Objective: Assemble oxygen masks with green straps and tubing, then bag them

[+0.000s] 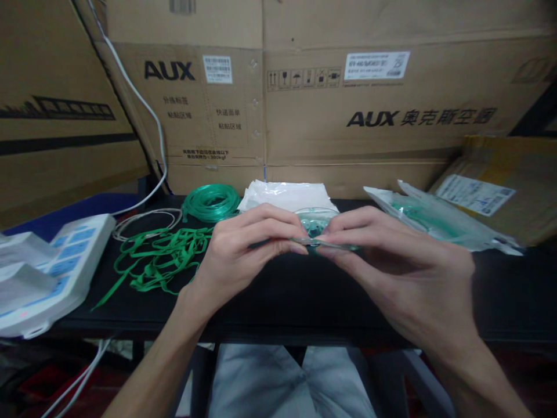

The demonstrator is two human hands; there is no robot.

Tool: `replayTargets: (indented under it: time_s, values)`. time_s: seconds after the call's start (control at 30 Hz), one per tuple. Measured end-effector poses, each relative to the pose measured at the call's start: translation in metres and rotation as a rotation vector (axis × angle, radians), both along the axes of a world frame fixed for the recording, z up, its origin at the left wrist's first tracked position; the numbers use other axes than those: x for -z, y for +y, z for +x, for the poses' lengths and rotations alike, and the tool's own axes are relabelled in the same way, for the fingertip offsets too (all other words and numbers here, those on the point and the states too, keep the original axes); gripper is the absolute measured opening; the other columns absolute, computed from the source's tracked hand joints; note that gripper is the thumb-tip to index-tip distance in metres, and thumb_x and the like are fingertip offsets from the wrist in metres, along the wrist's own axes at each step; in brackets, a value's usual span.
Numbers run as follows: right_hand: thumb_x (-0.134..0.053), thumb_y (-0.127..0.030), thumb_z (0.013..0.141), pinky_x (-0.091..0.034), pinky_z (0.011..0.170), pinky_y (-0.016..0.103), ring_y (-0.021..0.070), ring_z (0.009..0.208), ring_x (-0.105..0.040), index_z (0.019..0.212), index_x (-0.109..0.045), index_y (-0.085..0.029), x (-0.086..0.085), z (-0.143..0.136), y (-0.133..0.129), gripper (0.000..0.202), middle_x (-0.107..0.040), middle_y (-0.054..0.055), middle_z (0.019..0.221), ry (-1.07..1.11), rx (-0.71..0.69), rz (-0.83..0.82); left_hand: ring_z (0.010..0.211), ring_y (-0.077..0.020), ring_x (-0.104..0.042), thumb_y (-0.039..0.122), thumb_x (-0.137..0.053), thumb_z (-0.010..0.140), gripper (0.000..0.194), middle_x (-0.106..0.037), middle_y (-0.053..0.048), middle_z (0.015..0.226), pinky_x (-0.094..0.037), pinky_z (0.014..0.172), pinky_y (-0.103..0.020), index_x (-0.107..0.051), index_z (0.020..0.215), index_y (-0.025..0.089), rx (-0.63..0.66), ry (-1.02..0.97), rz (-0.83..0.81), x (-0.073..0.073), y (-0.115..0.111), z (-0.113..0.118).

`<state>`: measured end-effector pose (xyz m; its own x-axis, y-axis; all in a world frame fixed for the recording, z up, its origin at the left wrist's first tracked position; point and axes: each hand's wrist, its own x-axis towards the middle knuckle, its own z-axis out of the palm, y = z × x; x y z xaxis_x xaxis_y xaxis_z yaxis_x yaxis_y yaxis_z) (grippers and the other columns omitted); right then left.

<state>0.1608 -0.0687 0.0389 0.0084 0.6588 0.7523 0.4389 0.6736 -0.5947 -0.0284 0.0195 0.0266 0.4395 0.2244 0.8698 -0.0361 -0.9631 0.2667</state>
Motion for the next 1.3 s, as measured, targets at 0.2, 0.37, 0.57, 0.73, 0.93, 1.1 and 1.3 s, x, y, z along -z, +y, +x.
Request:
replayTargets:
  time_s: [0.2,0.37,0.57,0.73,0.93,1.1,1.3]
  values:
    - [-0.081,-0.022,0.08,-0.058,0.075,0.034,0.0211,0.08,-0.068,0.08,-0.081,-0.032,-0.003,0.008,0.002,0.01,-0.074,0.001,0.083,0.026,-0.074,-0.078,0.088,-0.0164,-0.071,0.02,-0.073,0.088,0.006,-0.076,-0.005,0.094,-0.056,0.081,-0.026,-0.077,0.093,0.02,-0.015,0.02,-0.004,0.0,-0.001,0.003]
    - [-0.083,-0.025,0.079,-0.056,0.075,0.031,0.0199,0.083,-0.069,0.081,-0.082,-0.031,-0.004,0.017,0.003,0.006,-0.075,0.001,0.085,0.011,-0.144,-0.141,0.088,-0.0149,-0.07,0.016,-0.073,0.088,0.009,-0.075,-0.006,0.097,-0.056,0.08,-0.025,-0.076,0.096,0.019,-0.008,0.039,0.019,0.0,-0.004,0.005]
    - [-0.083,-0.027,0.08,-0.056,0.078,0.034,0.0221,0.086,-0.069,0.083,-0.081,-0.03,-0.003,0.017,0.005,0.005,-0.076,0.002,0.087,0.014,-0.122,-0.147,0.087,-0.0146,-0.07,0.014,-0.073,0.087,0.01,-0.075,-0.005,0.094,-0.055,0.081,-0.025,-0.076,0.095,0.019,-0.013,0.033,0.009,0.0,-0.004,0.007]
    - [-0.081,-0.023,0.081,-0.056,0.075,0.032,0.0214,0.084,-0.069,0.086,-0.08,-0.028,0.0,0.011,0.005,0.007,-0.076,0.002,0.087,0.02,-0.054,-0.114,0.084,-0.0142,-0.07,0.015,-0.076,0.084,0.009,-0.076,-0.003,0.091,-0.055,0.078,-0.023,-0.078,0.092,0.019,-0.025,-0.004,0.022,0.0,-0.001,0.004]
    - [-0.074,-0.013,0.085,-0.058,0.074,0.031,0.0201,0.081,-0.071,0.088,-0.079,-0.026,0.001,0.001,0.003,0.014,-0.077,0.001,0.087,-0.126,0.077,0.066,0.082,-0.0144,-0.071,0.014,-0.076,0.084,0.008,-0.076,-0.003,0.089,-0.056,0.075,-0.024,-0.077,0.091,0.018,-0.017,-0.014,0.034,0.003,0.003,0.003]
    - [-0.073,-0.005,0.082,-0.058,0.072,0.027,0.0172,0.078,-0.071,0.087,-0.078,-0.022,0.002,0.0,0.004,0.018,-0.077,0.002,0.085,-0.179,0.108,0.126,0.082,-0.0139,-0.071,0.011,-0.076,0.083,0.009,-0.076,-0.003,0.088,-0.056,0.076,-0.024,-0.076,0.09,0.017,-0.012,-0.001,0.028,0.003,0.005,0.003]
    - [-0.076,-0.009,0.081,-0.056,0.07,0.025,0.0167,0.082,-0.071,0.086,-0.078,-0.024,0.002,0.012,0.004,0.016,-0.076,0.0,0.086,-0.184,0.045,0.083,0.081,-0.0138,-0.071,0.012,-0.077,0.083,0.008,-0.077,-0.002,0.087,-0.056,0.076,-0.024,-0.076,0.089,0.018,-0.012,0.008,-0.011,0.004,0.002,0.008]
